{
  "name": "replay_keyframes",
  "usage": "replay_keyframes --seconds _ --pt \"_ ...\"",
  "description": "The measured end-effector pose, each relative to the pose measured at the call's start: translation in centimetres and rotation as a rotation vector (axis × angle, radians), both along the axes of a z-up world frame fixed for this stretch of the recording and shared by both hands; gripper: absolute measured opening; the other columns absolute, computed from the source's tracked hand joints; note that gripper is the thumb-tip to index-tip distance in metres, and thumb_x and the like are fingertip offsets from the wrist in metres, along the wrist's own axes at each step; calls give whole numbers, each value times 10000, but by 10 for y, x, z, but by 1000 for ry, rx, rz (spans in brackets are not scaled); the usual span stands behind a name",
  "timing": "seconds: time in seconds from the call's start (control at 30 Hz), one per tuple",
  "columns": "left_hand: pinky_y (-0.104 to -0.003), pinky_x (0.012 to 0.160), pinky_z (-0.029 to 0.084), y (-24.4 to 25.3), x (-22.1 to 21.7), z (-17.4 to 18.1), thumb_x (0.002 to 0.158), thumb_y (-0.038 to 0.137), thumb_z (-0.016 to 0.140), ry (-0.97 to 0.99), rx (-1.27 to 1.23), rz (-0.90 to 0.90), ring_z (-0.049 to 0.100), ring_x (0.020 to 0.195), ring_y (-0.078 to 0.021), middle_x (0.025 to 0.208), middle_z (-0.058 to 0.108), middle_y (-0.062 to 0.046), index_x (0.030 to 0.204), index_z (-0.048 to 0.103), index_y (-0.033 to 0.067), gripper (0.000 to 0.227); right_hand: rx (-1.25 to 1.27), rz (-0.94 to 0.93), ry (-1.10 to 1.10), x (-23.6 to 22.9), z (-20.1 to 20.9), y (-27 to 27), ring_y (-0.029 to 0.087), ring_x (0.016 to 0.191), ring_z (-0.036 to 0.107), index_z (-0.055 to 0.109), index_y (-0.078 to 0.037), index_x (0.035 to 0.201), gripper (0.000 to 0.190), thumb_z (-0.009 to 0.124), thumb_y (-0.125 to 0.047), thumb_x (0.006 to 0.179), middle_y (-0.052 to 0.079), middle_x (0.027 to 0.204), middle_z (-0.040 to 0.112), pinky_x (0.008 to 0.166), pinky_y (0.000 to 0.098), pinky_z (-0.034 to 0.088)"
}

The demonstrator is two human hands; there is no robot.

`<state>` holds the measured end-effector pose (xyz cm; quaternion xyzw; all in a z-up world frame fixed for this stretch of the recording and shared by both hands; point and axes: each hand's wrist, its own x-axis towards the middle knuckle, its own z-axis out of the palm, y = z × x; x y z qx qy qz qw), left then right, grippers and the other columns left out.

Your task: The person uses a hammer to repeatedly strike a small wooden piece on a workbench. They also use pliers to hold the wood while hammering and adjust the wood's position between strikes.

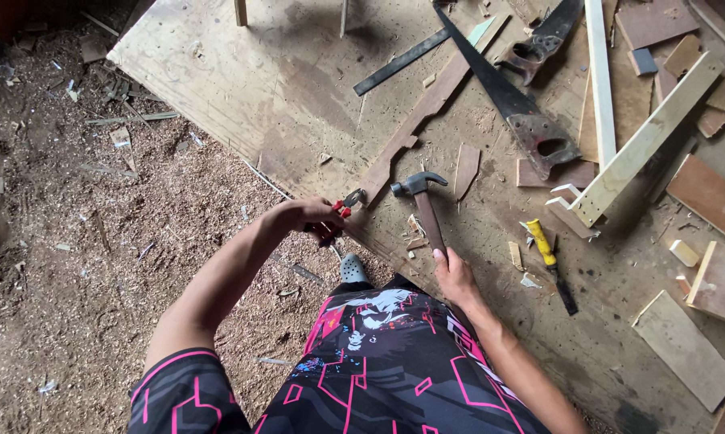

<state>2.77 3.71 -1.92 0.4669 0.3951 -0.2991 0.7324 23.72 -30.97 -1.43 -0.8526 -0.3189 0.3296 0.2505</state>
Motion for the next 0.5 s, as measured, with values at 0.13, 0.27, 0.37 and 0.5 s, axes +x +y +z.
replay_keyframes --seconds 0.13,0.27,0.37,0.5 --pt "-454 729 627 -19 1 -2 891 154 734 18 3 108 712 750 -279 900 718 -195 1013 664 -73 267 -58 -57 62 -5 4 -1 326 605 715 603 -57 981 398 483 -432 1037 138 657 683 576 466 545" --pt "-392 674 611 -45 -1 -4 941 205 701 -49 -94 302 698 699 -248 843 692 -161 982 651 -41 254 50 5 -15 -1 1 3 332 615 696 605 -45 965 413 484 -428 1063 140 668 678 580 467 534" --pt "-391 619 594 -66 1 -7 938 152 678 -127 -148 431 671 635 -235 775 657 -128 976 655 -44 201 93 27 -43 -4 -5 -6 305 594 694 610 -51 952 413 490 -431 1060 124 644 684 558 452 530" --pt "-371 634 598 -80 7 -2 946 157 663 -54 -196 579 684 647 -213 797 687 -103 1007 648 -2 171 -51 -51 82 -1 -6 -1 309 525 690 579 -45 932 430 481 -447 1048 133 606 666 510 462 535"
